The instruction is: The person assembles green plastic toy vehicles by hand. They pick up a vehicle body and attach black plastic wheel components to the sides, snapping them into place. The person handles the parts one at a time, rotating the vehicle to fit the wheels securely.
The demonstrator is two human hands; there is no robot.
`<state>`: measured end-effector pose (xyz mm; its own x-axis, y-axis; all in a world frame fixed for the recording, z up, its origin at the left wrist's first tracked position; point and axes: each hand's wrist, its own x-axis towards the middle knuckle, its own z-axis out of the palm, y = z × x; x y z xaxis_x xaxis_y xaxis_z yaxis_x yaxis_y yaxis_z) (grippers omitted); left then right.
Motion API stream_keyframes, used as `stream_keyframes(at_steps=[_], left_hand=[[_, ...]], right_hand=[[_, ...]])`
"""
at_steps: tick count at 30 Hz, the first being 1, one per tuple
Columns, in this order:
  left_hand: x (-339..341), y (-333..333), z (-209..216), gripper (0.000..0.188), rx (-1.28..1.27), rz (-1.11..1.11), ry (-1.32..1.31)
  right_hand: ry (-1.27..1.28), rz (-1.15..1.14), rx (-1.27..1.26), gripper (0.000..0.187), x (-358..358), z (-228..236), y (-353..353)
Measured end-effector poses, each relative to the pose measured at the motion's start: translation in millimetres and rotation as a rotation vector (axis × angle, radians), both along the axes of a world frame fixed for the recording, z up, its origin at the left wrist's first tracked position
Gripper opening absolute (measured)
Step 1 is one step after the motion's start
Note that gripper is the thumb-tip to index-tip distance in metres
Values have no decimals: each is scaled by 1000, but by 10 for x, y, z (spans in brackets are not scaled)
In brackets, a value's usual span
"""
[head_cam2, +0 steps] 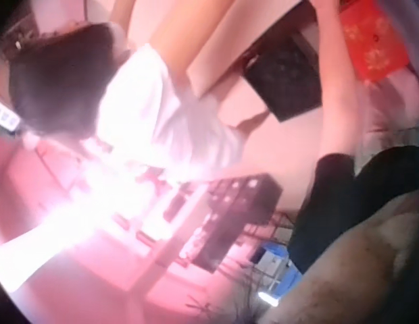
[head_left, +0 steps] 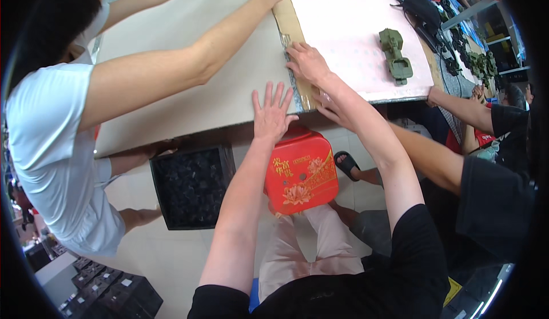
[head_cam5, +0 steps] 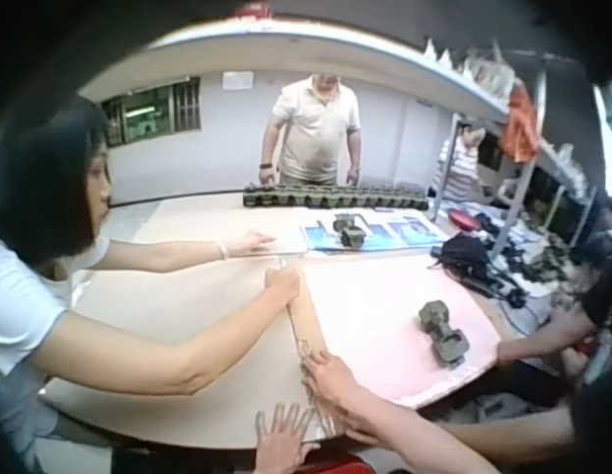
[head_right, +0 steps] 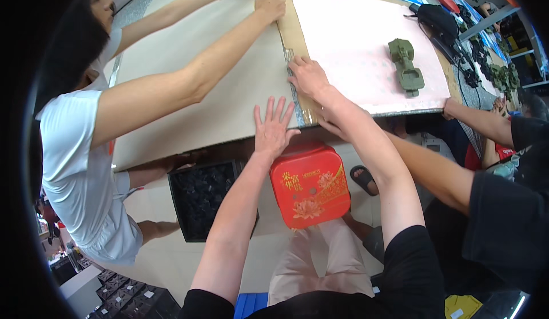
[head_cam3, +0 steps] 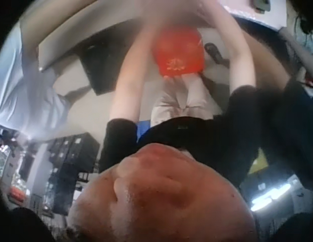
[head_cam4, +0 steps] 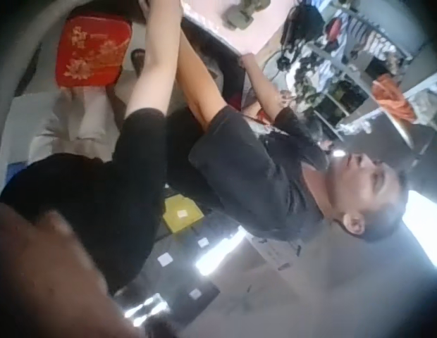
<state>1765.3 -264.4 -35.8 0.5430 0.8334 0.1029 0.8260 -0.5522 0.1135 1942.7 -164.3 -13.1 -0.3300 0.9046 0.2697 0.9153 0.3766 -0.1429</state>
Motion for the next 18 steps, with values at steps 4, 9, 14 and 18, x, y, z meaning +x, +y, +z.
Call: stream_keyframes(at_steps=[4,9,14,18], left_hand=[[-73,-4,0,75,-16,20,9],[10,-43,52,76,-21,-26,54],[-31,-26,97,74,-47,-12,63],[19,14,97,77,-27,-13,80]], right_hand=[[25,-67,-102,43,-123,5,235],[103,-190,-9,71,-143,-162,124],[296,-218,-123,61,-160,26,180],[578,-346,-294,38,166,101,580]])
